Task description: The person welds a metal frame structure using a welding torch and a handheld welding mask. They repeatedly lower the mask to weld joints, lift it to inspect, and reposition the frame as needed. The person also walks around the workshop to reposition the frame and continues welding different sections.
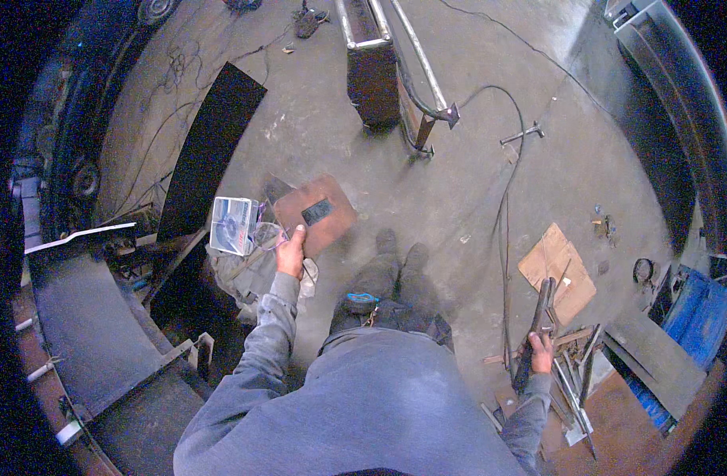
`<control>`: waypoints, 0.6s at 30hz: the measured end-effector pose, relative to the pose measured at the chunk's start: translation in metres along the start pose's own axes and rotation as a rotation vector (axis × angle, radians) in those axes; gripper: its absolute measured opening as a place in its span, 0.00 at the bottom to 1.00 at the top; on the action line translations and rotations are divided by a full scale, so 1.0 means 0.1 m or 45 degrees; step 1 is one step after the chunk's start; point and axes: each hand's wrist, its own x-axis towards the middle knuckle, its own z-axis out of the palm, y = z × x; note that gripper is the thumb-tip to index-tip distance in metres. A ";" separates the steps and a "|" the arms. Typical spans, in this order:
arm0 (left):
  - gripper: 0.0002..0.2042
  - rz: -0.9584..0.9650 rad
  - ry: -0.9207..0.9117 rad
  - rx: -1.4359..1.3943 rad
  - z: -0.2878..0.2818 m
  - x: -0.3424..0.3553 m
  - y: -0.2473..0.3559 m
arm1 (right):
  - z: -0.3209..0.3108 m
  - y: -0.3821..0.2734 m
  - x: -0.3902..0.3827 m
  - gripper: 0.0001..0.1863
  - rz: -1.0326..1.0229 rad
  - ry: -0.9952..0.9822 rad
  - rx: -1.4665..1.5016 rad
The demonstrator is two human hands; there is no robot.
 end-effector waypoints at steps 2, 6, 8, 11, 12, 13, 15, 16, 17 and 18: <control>0.19 0.039 -0.015 0.120 -0.07 -0.05 -0.07 | 0.12 0.14 0.13 0.14 0.015 0.027 0.098; 0.19 0.187 -0.018 0.338 -0.07 -0.15 -0.03 | 0.37 0.32 0.45 0.16 0.011 0.031 0.202; 0.19 0.171 0.002 0.511 -0.11 -0.17 -0.08 | 0.49 0.40 0.61 0.17 -0.017 -0.020 0.218; 0.21 0.161 0.028 0.639 -0.22 -0.14 -0.18 | 0.72 0.27 0.69 0.16 0.041 -0.043 0.306; 0.21 0.187 -0.007 0.564 -0.23 -0.11 -0.20 | 0.78 0.24 0.70 0.15 0.001 -0.063 0.369; 0.22 0.192 -0.047 0.482 -0.21 -0.06 -0.28 | 0.84 0.24 0.74 0.15 -0.028 -0.050 0.377; 0.23 0.131 -0.061 0.504 -0.17 0.03 -0.36 | 0.97 0.25 0.82 0.14 -0.088 -0.020 0.399; 0.23 0.099 -0.071 0.516 -0.14 0.08 -0.41 | 1.05 0.24 0.83 0.14 -0.100 -0.003 0.397; 0.22 0.116 -0.006 0.618 -0.24 0.25 -0.69 | 1.15 0.20 0.85 0.13 -0.113 0.007 0.394; 0.21 0.138 0.060 0.721 -0.42 0.53 -1.13 | 1.22 0.17 0.92 0.13 -0.127 0.015 0.396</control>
